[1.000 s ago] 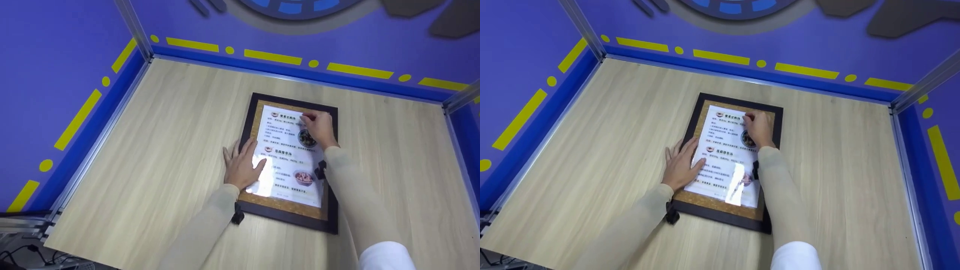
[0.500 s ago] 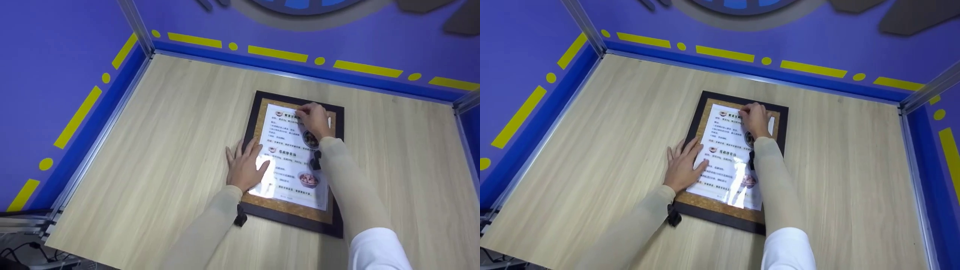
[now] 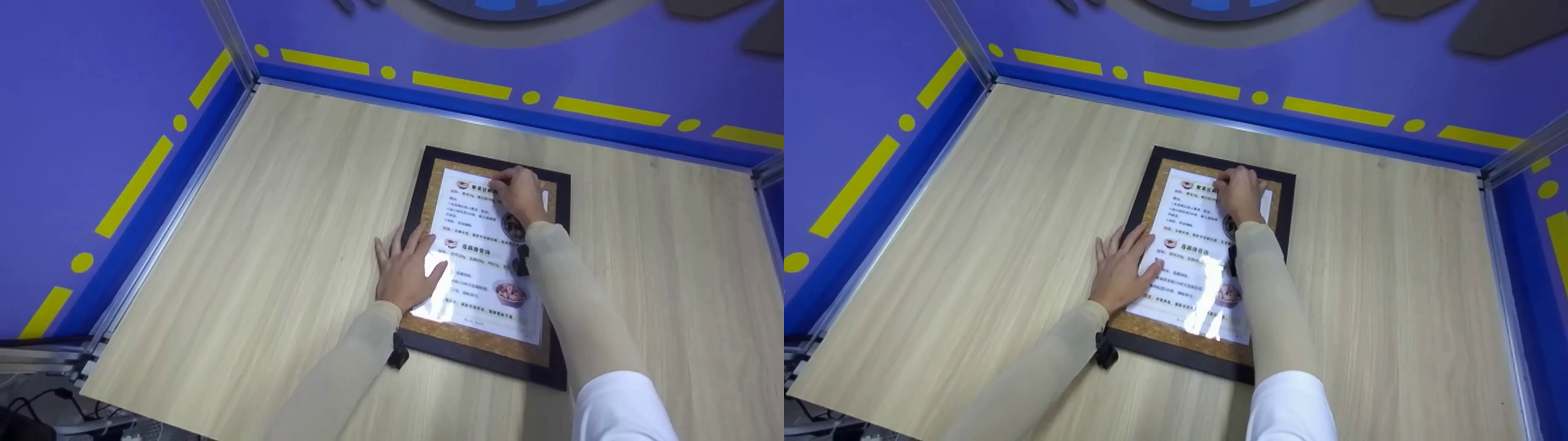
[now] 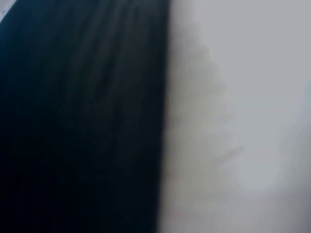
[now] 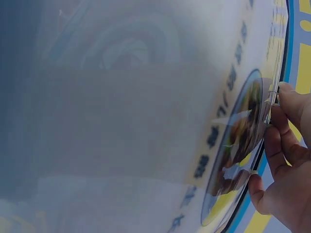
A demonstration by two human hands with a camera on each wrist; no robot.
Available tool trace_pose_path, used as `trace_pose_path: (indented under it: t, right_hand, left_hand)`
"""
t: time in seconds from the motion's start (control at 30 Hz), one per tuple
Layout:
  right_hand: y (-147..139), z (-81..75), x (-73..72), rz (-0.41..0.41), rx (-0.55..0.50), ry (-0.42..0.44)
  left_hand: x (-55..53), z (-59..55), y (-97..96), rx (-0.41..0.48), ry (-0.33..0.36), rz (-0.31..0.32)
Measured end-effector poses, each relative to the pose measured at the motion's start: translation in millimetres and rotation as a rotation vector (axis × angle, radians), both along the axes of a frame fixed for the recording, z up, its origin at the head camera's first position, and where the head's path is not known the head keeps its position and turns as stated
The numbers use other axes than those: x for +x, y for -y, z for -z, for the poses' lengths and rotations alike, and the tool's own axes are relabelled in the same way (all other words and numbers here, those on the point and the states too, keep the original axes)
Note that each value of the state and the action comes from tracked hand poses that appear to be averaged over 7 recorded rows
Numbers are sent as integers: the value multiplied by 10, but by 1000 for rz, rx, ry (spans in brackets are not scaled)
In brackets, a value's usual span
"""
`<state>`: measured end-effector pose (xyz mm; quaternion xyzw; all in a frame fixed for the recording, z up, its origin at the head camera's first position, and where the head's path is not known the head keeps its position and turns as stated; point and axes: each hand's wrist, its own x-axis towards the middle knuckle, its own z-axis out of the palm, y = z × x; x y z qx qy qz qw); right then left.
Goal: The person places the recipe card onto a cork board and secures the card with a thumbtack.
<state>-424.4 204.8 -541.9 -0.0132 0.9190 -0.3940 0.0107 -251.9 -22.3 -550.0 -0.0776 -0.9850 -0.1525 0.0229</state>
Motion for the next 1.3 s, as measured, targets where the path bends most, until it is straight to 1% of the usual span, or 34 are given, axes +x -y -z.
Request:
trace_pose_path:
  t: [0.17, 0.43, 0.67, 0.9, 1.13, 1.3]
  right_hand:
    - [-12, -6, -3, 13, 19, -6]
    - [50, 27, -6, 4, 39, -50]
    - [52, 23, -11, 37, 27, -37]
    - [50, 9, -40, 52, 13, -32]
    - [39, -3, -45, 72, -17, -11]
    - [48, 17, -41, 74, -19, -27]
  left_hand:
    - [-7, -6, -11, -4, 4, 10]
    - [6, -3, 14, -30, -4, -6]
    - [0, -8, 1, -43, 2, 2]
    - [-4, -12, -13, -44, 15, -2]
    - [-12, -19, -18, -38, 11, -1]
    - [-11, -10, -15, -43, 1, -1]
